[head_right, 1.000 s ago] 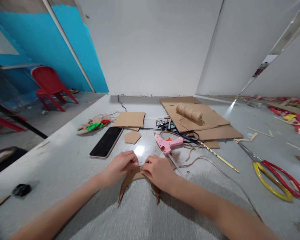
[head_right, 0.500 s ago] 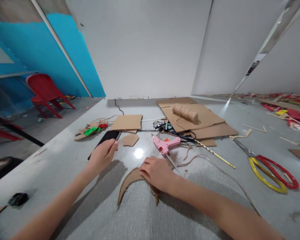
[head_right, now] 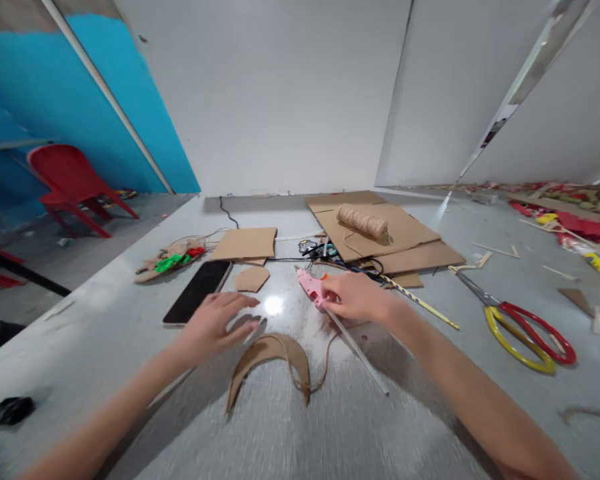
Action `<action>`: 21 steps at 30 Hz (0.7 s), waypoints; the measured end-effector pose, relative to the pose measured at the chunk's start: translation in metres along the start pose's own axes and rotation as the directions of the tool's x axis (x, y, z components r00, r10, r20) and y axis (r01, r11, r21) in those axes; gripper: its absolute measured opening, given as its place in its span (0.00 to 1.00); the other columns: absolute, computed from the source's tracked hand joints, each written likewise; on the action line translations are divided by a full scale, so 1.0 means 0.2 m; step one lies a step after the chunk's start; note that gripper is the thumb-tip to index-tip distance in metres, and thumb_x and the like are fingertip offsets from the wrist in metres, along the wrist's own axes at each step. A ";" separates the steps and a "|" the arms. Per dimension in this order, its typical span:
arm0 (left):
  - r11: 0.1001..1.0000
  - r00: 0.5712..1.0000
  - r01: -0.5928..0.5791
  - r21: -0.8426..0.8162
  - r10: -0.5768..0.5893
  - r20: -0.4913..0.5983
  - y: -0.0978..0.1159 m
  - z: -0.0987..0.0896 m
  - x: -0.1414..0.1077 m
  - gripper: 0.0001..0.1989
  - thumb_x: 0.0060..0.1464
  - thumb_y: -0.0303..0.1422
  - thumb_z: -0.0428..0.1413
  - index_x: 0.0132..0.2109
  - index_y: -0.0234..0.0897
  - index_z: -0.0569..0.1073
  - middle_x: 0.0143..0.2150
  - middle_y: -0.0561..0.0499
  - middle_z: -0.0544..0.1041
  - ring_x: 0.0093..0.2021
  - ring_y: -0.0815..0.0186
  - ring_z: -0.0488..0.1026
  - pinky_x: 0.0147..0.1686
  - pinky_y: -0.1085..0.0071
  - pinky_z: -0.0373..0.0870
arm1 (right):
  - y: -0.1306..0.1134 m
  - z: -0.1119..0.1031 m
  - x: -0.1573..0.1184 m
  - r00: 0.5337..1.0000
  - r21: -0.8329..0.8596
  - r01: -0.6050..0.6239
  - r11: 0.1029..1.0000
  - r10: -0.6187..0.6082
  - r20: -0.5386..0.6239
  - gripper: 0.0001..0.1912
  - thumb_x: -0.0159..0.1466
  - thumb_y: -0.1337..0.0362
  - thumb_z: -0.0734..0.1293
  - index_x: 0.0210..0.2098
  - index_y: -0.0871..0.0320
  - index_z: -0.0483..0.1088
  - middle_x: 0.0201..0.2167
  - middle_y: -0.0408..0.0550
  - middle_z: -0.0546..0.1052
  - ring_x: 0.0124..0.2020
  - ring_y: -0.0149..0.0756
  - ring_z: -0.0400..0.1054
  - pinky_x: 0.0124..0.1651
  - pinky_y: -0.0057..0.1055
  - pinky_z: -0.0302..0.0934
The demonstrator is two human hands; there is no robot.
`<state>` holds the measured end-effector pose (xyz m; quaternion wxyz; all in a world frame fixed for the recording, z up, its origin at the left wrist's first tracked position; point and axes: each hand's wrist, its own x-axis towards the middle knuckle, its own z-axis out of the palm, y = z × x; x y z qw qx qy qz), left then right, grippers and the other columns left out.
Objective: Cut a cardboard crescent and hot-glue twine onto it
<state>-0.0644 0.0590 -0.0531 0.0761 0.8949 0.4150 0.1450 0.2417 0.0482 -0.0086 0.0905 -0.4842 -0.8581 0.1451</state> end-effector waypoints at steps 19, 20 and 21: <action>0.930 0.976 0.038 -0.365 0.045 0.215 0.12 0.05 -0.04 0.19 0.51 0.29 0.59 0.50 0.38 0.64 0.47 0.45 0.72 0.44 0.58 0.70 0.42 0.63 0.67 | -0.06 0.11 0.08 0.980 0.259 -0.125 0.958 0.159 -0.115 0.13 0.67 0.63 0.57 0.39 0.58 0.73 0.30 0.47 0.78 0.31 0.34 0.70 0.36 0.30 0.59; 0.928 0.975 0.017 -0.372 0.066 0.212 0.12 0.05 -0.03 0.15 0.52 0.29 0.58 0.47 0.39 0.65 0.47 0.45 0.71 0.44 0.59 0.70 0.42 0.63 0.67 | 0.00 0.11 0.10 0.979 0.187 -0.118 0.975 0.146 -0.143 0.12 0.66 0.66 0.58 0.41 0.59 0.72 0.36 0.49 0.79 0.37 0.36 0.71 0.41 0.32 0.60; 0.924 0.972 -0.015 -0.383 0.103 0.212 0.12 0.05 -0.03 0.12 0.53 0.29 0.58 0.45 0.39 0.66 0.48 0.45 0.70 0.45 0.60 0.69 0.43 0.64 0.67 | 0.05 0.11 0.12 0.979 0.098 -0.100 0.990 0.115 -0.167 0.13 0.63 0.70 0.59 0.43 0.59 0.72 0.42 0.51 0.78 0.44 0.40 0.70 0.47 0.35 0.59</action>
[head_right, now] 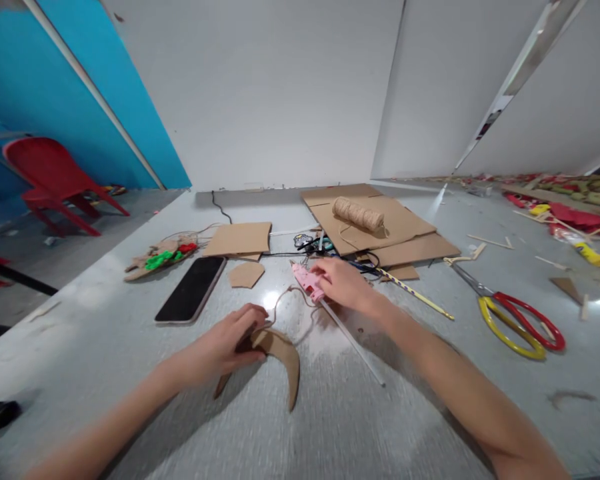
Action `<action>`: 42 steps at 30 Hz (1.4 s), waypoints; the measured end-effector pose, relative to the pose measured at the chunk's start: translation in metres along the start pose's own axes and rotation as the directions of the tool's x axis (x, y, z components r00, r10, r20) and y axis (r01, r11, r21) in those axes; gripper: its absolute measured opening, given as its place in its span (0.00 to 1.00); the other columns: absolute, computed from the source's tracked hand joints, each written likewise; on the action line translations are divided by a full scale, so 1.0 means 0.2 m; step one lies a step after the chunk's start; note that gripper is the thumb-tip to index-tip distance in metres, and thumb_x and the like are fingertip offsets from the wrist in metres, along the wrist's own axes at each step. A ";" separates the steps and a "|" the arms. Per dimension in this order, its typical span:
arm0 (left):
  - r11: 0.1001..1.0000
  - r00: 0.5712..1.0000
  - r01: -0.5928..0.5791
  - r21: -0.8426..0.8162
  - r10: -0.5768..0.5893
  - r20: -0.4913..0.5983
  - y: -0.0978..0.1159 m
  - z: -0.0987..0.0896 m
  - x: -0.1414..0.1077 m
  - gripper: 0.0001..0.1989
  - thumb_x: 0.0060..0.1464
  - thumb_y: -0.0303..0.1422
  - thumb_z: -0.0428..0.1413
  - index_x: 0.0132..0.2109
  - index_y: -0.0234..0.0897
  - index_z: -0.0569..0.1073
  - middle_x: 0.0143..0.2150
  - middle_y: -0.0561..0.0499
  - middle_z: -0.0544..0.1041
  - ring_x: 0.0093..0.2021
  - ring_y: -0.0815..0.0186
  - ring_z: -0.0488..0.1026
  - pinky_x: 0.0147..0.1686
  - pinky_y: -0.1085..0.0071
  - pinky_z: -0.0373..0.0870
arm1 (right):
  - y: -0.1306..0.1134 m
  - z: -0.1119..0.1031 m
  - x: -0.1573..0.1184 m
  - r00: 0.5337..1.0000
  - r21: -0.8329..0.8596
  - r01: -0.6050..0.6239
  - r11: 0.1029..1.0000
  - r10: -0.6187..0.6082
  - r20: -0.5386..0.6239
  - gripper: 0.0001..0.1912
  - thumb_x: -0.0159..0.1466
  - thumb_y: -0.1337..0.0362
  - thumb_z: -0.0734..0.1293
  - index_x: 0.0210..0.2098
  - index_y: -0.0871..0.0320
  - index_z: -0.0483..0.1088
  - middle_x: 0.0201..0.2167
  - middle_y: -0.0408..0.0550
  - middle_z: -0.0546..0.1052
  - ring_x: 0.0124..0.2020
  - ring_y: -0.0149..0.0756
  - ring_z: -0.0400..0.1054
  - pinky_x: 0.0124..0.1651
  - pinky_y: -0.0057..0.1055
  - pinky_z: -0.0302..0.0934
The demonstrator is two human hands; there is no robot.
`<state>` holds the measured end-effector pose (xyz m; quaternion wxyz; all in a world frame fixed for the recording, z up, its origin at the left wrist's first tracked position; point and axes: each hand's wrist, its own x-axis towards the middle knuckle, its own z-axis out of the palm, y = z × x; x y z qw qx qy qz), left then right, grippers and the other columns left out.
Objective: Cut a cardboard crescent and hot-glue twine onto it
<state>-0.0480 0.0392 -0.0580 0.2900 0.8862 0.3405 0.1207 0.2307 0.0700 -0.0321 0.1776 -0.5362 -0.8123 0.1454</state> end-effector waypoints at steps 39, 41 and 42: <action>0.996 0.994 -0.035 -0.081 0.043 0.102 -0.06 -0.06 0.02 0.19 0.55 0.38 0.61 0.52 0.40 0.69 0.47 0.46 0.70 0.46 0.58 0.69 0.45 0.62 0.68 | -0.14 -0.03 0.03 0.836 0.314 0.315 0.896 -0.418 0.355 0.25 0.62 0.45 0.65 0.23 0.59 0.65 0.18 0.40 0.67 0.19 0.26 0.57 0.23 0.25 0.45; 0.996 0.994 -0.041 -0.080 0.048 0.093 -0.07 -0.06 0.02 0.19 0.54 0.38 0.61 0.52 0.40 0.69 0.47 0.46 0.70 0.46 0.58 0.70 0.45 0.62 0.68 | -0.14 0.01 0.03 0.841 0.275 0.286 0.918 -0.378 0.386 0.26 0.62 0.42 0.64 0.23 0.59 0.66 0.18 0.40 0.67 0.19 0.26 0.57 0.23 0.26 0.44; 0.996 0.995 -0.045 -0.080 0.053 0.090 -0.07 -0.06 0.02 0.19 0.54 0.38 0.61 0.51 0.40 0.69 0.47 0.46 0.70 0.46 0.58 0.70 0.45 0.62 0.68 | -0.14 0.02 0.03 0.842 0.260 0.269 0.927 -0.358 0.404 0.27 0.62 0.41 0.63 0.24 0.59 0.67 0.18 0.40 0.67 0.19 0.26 0.57 0.24 0.26 0.45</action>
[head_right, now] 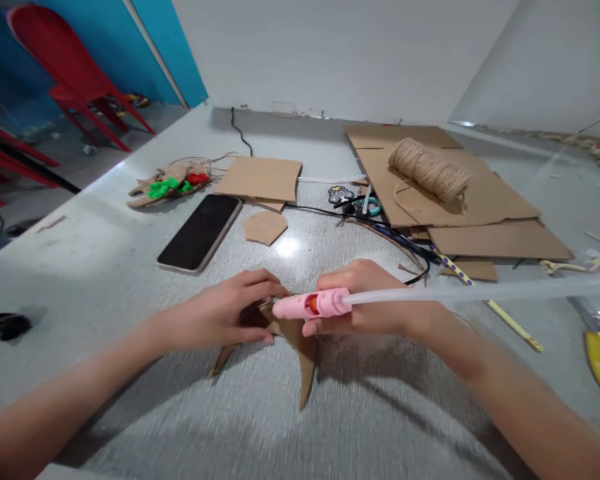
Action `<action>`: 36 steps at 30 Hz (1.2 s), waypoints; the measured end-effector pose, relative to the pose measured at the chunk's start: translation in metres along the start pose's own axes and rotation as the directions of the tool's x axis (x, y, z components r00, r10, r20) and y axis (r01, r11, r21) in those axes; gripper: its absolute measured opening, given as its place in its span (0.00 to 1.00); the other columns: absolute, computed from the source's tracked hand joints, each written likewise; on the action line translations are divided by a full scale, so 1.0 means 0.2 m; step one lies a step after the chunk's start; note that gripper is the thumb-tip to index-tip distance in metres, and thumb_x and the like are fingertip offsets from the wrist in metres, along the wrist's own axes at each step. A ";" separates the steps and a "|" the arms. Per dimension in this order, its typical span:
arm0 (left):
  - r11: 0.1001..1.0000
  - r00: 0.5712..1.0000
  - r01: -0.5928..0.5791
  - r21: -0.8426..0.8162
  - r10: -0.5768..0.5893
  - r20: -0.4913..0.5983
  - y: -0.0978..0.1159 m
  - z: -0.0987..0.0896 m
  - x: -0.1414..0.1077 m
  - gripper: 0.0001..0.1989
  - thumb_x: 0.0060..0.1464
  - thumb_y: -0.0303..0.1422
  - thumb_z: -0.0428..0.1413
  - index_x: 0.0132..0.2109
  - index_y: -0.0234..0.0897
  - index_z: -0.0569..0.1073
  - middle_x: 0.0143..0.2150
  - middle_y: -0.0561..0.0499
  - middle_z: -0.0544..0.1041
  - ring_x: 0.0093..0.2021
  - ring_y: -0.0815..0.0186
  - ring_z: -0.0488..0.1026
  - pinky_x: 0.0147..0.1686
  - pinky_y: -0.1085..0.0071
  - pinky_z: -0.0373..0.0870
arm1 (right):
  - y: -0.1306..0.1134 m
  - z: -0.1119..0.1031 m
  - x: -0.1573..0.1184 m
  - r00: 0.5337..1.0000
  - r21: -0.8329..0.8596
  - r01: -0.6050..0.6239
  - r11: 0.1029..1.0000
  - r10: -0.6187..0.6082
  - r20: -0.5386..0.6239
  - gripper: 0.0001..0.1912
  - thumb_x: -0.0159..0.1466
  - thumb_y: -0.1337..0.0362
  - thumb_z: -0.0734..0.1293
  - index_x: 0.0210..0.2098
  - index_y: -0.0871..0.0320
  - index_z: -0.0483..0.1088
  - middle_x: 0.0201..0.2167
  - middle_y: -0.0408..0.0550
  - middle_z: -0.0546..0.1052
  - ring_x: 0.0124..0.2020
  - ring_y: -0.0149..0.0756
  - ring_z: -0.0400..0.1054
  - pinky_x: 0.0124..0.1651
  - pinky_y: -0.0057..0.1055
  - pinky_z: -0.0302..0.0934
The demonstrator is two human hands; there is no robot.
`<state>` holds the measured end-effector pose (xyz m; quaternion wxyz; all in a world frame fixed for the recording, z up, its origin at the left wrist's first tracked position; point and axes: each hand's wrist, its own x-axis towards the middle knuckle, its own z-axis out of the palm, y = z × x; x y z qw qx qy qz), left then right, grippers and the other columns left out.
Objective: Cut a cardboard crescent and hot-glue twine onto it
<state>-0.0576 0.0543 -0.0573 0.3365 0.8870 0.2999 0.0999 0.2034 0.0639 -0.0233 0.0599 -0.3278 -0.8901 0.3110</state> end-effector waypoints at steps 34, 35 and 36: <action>0.999 0.999 0.027 0.037 -0.026 -0.045 -0.01 0.00 0.00 0.23 0.48 0.40 0.66 0.44 0.37 0.64 0.40 0.50 0.70 0.40 0.61 0.68 0.38 0.67 0.63 | 0.07 0.07 0.02 0.993 -0.010 0.070 0.998 -0.070 -0.092 0.25 0.62 0.42 0.64 0.22 0.57 0.64 0.19 0.40 0.67 0.20 0.28 0.57 0.26 0.27 0.47; 0.999 0.999 0.033 0.036 -0.032 -0.043 -0.01 0.00 0.00 0.22 0.48 0.40 0.66 0.44 0.37 0.64 0.40 0.50 0.70 0.40 0.61 0.68 0.38 0.67 0.63 | 0.07 0.06 0.02 0.993 -0.019 0.070 0.997 -0.072 -0.095 0.26 0.62 0.42 0.64 0.22 0.57 0.63 0.18 0.40 0.67 0.20 0.28 0.56 0.26 0.27 0.46; 0.999 0.998 0.040 0.035 -0.039 -0.039 -0.01 0.00 0.00 0.22 0.49 0.39 0.65 0.44 0.37 0.64 0.40 0.50 0.69 0.39 0.61 0.67 0.37 0.67 0.63 | 0.07 0.06 0.02 0.992 -0.027 0.072 0.997 -0.075 -0.102 0.26 0.63 0.41 0.63 0.22 0.57 0.63 0.18 0.39 0.66 0.19 0.28 0.55 0.25 0.27 0.46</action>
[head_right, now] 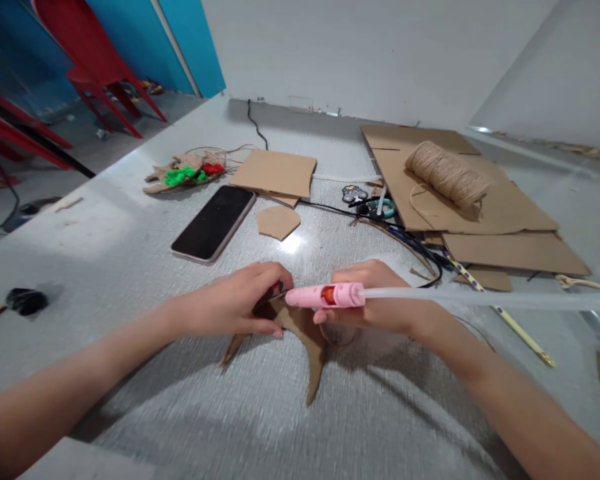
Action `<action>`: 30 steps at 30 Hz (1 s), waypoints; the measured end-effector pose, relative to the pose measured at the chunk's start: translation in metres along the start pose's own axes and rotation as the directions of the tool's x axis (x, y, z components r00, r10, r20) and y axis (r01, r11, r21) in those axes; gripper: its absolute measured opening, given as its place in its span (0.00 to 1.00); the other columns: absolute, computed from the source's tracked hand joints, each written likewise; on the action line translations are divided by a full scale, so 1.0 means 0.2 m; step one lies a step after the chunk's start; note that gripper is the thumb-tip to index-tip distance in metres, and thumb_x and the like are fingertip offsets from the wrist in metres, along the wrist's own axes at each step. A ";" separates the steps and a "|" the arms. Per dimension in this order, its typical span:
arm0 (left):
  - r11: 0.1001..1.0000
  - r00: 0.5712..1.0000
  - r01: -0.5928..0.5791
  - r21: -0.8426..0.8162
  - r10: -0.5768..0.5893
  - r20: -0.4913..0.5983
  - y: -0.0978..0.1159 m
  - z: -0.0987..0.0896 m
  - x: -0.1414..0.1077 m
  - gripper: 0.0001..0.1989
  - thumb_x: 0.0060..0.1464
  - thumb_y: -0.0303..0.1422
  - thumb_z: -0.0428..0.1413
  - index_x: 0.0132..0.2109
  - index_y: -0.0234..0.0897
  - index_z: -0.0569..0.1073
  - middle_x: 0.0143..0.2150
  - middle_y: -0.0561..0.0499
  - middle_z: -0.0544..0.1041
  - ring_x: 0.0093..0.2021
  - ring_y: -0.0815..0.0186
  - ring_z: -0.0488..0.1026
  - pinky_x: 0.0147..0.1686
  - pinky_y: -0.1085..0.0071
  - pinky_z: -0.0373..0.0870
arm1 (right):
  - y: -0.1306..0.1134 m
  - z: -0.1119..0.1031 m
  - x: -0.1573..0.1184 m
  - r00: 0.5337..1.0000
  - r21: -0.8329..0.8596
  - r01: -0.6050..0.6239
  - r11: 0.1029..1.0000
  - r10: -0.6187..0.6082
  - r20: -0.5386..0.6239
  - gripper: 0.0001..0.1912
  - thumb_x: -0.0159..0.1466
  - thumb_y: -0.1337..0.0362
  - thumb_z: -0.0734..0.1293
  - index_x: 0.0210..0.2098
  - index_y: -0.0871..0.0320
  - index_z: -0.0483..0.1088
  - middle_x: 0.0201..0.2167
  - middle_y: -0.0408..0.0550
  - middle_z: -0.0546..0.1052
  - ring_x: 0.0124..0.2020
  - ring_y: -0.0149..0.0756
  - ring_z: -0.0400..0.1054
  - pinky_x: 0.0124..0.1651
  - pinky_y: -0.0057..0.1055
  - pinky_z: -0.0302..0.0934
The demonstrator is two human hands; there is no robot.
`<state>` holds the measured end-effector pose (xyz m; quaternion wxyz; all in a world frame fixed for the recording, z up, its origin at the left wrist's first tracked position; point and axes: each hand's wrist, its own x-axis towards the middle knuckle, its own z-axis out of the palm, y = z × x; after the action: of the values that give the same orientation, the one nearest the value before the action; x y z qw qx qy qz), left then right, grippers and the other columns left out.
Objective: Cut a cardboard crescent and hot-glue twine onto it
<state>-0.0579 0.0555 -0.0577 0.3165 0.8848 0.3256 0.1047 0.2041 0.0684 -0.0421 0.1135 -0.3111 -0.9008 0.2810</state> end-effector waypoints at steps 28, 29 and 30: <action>0.999 1.000 0.006 0.034 -0.007 0.026 0.00 -0.01 0.00 0.22 0.50 0.42 0.64 0.45 0.37 0.64 0.40 0.50 0.70 0.40 0.61 0.68 0.38 0.67 0.63 | -0.03 -0.09 -0.01 0.995 -0.072 -0.027 0.997 0.034 0.089 0.20 0.64 0.51 0.64 0.21 0.57 0.69 0.18 0.41 0.68 0.20 0.29 0.59 0.24 0.27 0.47; 0.999 1.000 0.006 0.035 -0.007 0.026 0.00 -0.01 0.00 0.22 0.50 0.41 0.64 0.45 0.37 0.64 0.40 0.50 0.70 0.40 0.61 0.67 0.38 0.67 0.63 | -0.03 -0.09 -0.01 0.995 -0.074 -0.013 0.997 0.020 0.094 0.18 0.64 0.54 0.64 0.23 0.56 0.71 0.19 0.41 0.69 0.20 0.29 0.60 0.25 0.27 0.48; 0.999 1.000 0.006 0.035 -0.007 0.027 0.00 -0.01 0.00 0.22 0.50 0.41 0.64 0.45 0.37 0.64 0.40 0.49 0.70 0.40 0.61 0.67 0.39 0.66 0.63 | -0.03 -0.10 -0.01 0.995 -0.075 -0.005 0.997 0.012 0.096 0.16 0.64 0.55 0.65 0.24 0.55 0.72 0.20 0.41 0.70 0.20 0.29 0.61 0.25 0.27 0.49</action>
<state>-0.0582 0.0564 -0.0562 0.3057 0.8905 0.3258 0.0859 0.2104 0.0716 -0.0230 0.0569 -0.3051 -0.9137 0.2625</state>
